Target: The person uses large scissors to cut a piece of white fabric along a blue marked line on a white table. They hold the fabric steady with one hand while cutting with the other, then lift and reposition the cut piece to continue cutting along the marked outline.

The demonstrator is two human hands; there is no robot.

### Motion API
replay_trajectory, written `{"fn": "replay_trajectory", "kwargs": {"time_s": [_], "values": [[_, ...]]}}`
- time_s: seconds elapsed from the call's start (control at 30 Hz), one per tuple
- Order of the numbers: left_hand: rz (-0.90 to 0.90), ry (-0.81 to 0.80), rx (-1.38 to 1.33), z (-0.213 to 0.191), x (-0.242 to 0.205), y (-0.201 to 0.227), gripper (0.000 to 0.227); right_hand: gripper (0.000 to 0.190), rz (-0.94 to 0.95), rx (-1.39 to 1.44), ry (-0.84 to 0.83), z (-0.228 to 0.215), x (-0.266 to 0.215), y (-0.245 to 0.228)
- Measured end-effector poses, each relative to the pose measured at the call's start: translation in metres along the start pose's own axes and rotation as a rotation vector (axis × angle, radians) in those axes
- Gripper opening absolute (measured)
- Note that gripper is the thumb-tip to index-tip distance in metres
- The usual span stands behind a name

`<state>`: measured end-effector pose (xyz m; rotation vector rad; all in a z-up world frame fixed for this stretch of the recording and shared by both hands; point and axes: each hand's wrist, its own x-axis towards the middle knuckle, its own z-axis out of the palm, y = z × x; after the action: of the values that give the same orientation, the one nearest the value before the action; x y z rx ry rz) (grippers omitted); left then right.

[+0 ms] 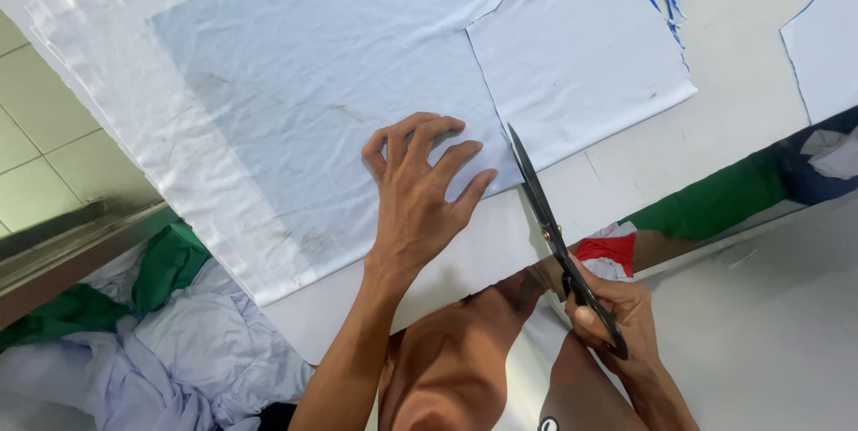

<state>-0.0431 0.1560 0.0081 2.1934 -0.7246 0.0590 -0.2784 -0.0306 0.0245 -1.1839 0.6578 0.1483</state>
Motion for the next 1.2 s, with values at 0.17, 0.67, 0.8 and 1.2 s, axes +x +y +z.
{"fn": "replay_trajectory", "kwargs": {"time_s": [0.17, 0.67, 0.8, 1.2], "values": [[-0.008, -0.009, 0.001, 0.000, 0.001, -0.001, 0.025, 0.069, 0.002, -0.084, 0.025, -0.005, 0.001, 0.008], [-0.005, -0.010, 0.008, 0.000, 0.001, -0.002, 0.028, 0.072, -0.036, -0.012, -0.031, 0.010, 0.021, -0.008], [-0.012, -0.009, 0.017, 0.000, 0.000, -0.002, 0.026, 0.071, 0.005, 0.024, -0.040, 0.006, 0.019, -0.006], [-0.022, -0.016, 0.008, -0.002, 0.002, -0.001, 0.027, 0.070, -0.003, 0.120, -0.020, 0.005, 0.030, -0.003]]}}
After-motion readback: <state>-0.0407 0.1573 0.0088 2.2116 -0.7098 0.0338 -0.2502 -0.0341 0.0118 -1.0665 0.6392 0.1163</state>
